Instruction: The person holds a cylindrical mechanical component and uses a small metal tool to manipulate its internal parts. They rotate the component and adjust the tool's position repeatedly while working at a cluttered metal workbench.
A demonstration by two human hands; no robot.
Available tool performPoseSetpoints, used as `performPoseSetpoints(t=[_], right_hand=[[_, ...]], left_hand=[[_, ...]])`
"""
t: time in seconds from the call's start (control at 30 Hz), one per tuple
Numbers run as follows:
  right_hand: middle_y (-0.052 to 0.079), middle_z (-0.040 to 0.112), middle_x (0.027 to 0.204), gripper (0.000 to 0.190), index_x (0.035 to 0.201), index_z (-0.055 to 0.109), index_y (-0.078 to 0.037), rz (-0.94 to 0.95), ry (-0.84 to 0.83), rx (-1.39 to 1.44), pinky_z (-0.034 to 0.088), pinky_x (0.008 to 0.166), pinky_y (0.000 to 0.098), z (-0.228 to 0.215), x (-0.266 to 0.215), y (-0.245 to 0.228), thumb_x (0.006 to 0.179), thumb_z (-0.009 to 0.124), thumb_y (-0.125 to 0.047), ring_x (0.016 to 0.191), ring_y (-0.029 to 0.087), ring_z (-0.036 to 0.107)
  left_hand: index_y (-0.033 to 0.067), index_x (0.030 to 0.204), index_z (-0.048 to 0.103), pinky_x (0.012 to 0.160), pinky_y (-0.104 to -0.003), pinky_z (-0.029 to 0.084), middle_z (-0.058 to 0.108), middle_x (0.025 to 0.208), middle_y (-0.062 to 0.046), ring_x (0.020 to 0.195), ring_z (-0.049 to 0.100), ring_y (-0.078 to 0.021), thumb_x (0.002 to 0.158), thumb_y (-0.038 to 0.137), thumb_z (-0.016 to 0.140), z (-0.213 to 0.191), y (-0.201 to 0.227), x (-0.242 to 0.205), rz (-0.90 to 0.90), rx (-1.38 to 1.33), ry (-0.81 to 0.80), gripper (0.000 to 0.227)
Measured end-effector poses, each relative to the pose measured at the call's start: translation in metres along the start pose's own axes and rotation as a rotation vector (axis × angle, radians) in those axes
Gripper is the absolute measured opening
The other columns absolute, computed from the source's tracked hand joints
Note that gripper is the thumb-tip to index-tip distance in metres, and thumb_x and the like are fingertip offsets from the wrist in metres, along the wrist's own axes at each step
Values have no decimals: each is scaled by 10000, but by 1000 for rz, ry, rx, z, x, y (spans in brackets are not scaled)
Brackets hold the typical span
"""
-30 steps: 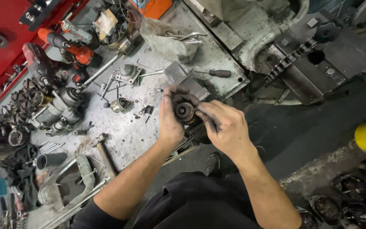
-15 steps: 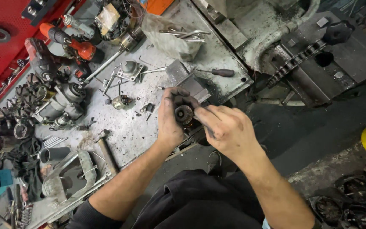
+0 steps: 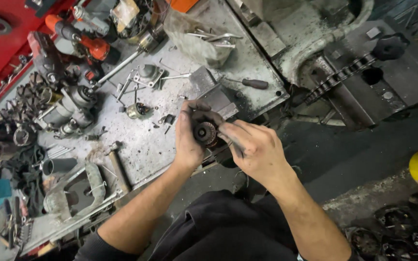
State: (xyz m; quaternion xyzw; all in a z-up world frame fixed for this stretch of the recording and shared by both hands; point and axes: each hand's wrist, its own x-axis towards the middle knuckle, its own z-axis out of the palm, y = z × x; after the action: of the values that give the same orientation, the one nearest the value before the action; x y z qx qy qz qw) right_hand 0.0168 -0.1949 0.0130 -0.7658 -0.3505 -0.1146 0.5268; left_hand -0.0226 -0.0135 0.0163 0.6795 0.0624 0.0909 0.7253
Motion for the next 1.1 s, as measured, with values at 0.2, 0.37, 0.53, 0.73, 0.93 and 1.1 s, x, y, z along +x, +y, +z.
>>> performPoseSetpoints(t=[0.2,0.37,0.53,0.73,0.93,1.1], right_hand=[[116,731,985,324,1097,715,-43,-26,-23,0,578,722,387,-4,6,-2,781,777,-10,817,312,706],[95,708,917,282,1085,697,-55,-105,-117,-84,570,696,382,-15,15,0,809,746,-34,787,283,700],[60,719,868,298,1067,713,-76,-129,-258,-223,548,623,378,-32,28,-7,770,712,-51,724,246,702],[73,721,927,245,1077,714,-75,-160,-154,-50,566,693,365,-19,25,4,836,757,-90,804,257,715],[113,731,1044,250,1125,684,-31,-16,-84,274,585,734,371,-18,28,14,882,742,-34,875,317,727],[105,727,984,249,1107,695,-56,-20,-204,267,572,696,397,-13,26,20,871,773,-77,813,335,713]], left_hand=[[14,1199,464,795,-329,545,675,948,-170,855,649,-219,1122,520,270,1,2,0,2,16,-6,548],[19,1213,460,807,-326,534,673,952,-162,864,643,-213,1122,518,268,3,8,-1,20,93,-10,542],[20,1230,444,877,-346,535,647,988,-159,929,634,-221,1124,537,297,7,8,-1,66,84,-33,548],[21,1249,423,875,-354,531,628,998,-158,945,621,-226,1110,579,319,8,8,-2,49,24,-5,585],[37,1284,407,853,-339,529,623,1018,-147,949,610,-211,1088,611,334,5,2,-4,19,-8,43,610],[41,1285,409,836,-346,537,634,1008,-156,929,626,-224,1091,619,357,9,5,-10,5,11,94,612]])
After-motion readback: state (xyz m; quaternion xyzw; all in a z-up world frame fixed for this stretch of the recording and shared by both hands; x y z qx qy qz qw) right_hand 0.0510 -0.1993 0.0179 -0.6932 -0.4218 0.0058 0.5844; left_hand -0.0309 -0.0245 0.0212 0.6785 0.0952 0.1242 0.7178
